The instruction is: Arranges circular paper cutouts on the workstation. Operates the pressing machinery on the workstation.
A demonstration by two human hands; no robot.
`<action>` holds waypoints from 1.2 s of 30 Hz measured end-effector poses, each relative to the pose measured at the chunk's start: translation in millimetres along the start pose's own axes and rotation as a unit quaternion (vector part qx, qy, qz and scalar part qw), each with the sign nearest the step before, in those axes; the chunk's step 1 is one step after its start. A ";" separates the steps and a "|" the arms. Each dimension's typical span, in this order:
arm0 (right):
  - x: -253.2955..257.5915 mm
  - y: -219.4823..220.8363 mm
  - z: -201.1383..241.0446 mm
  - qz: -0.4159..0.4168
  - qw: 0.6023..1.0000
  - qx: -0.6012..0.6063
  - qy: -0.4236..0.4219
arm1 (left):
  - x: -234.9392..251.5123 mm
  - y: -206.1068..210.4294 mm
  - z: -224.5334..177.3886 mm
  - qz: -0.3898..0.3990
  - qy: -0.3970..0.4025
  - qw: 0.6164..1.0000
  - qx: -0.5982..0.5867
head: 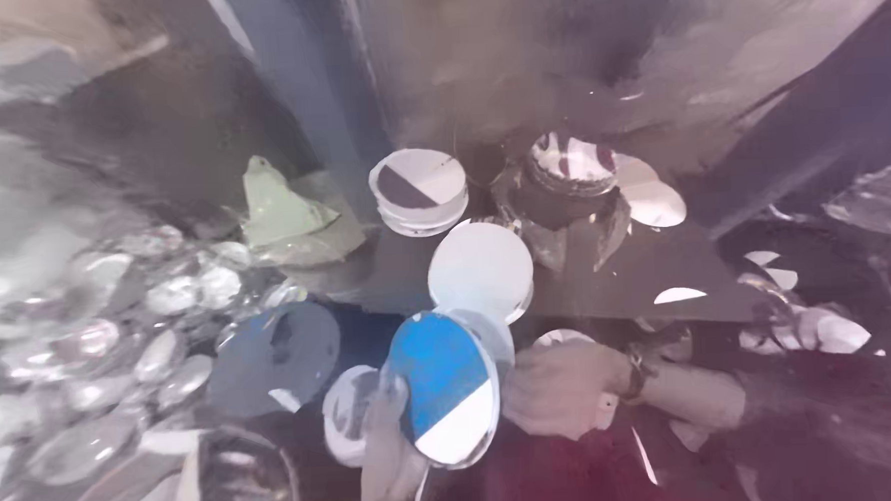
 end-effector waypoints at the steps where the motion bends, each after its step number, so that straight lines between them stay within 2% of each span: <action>1: -4.2 -4.4 -0.5 -0.035 0.999 0.017 0.017 | 0.4 -1.4 2.9 -0.016 0.005 1.000 0.018; 3: -16.5 -22.9 -16.7 -0.063 0.986 -0.035 0.148 | 1.6 -6.6 2.3 -0.019 0.028 0.999 0.039; 5: -32.2 -49.6 -57.6 -0.114 0.927 -0.186 0.307 | -3.5 -9.6 -0.5 0.007 0.049 0.996 0.073; 7: -53.5 -73.3 -104.4 -0.083 0.860 -0.278 0.420 | -16.1 -6.7 2.2 -0.013 0.039 0.992 0.123; 9: -86.5 -83.8 -138.2 -0.016 0.827 -0.301 0.475 | -23.1 -9.2 16.7 0.093 0.007 0.984 0.153; 11: -109.1 -84.5 -155.0 0.005 0.829 -0.290 0.479 | -21.5 -16.9 41.6 0.217 -0.052 0.960 0.171; 13: -118.6 -83.5 -163.0 0.006 0.845 -0.302 0.442 | -26.8 -10.0 56.4 0.287 -0.100 0.935 0.185; 16: -111.8 -92.5 -146.2 -0.035 0.868 -0.365 0.334 | -35.3 -6.5 62.9 0.313 -0.112 0.926 0.180; 18: -114.0 -100.3 -113.4 -0.073 0.868 -0.389 0.300 | -34.0 -4.1 60.9 0.317 -0.101 0.927 0.173; 21: -150.3 -87.5 -49.6 -0.075 0.856 -0.350 0.373 | -28.6 11.3 52.0 0.270 -0.051 0.945 0.177; 23: -181.7 -71.9 -20.4 -0.017 0.849 -0.287 0.443 | -20.7 36.8 49.2 0.247 0.011 0.950 0.189; 24: -189.0 -69.5 -10.0 0.007 0.835 -0.244 0.493 | -17.2 54.6 50.7 0.238 0.034 0.955 0.176; 26: -184.6 -77.6 -5.1 -0.034 0.794 -0.183 0.579 | -15.7 98.2 54.2 0.204 0.098 0.960 0.166; 28: -160.2 -92.2 -7.3 -0.118 0.748 -0.092 0.647 | -18.3 141.1 64.0 0.167 0.163 0.961 0.146; 29: -145.8 -95.0 -8.1 -0.167 0.711 -0.020 0.683 | -21.3 159.3 69.6 0.160 0.192 0.958 0.138; 31: -122.0 -92.4 -13.7 -0.295 0.653 0.042 0.696 | -29.4 187.7 78.7 0.157 0.233 0.953 0.117; 33: -111.9 -85.4 -22.3 -0.426 0.603 -0.028 0.674 | -36.4 203.0 86.1 0.146 0.239 0.956 0.086; 34: -109.9 -81.9 -26.3 -0.457 0.591 -0.083 0.659 | -37.6 207.0 87.8 0.153 0.250 0.953 0.078; 36: -105.5 -76.5 -28.3 -0.436 0.625 -0.177 0.622 | -34.4 212.1 83.6 0.162 0.304 0.934 0.090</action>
Point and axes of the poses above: each hand's wrist, its own x-axis towards the middle knuckle, its own y-axis out of the palm, z = x × y, the point moved 3 cm from there along x, towards the middle knuckle, and after that the axes turned 14 degrees about -z, right-handed, at the moved point
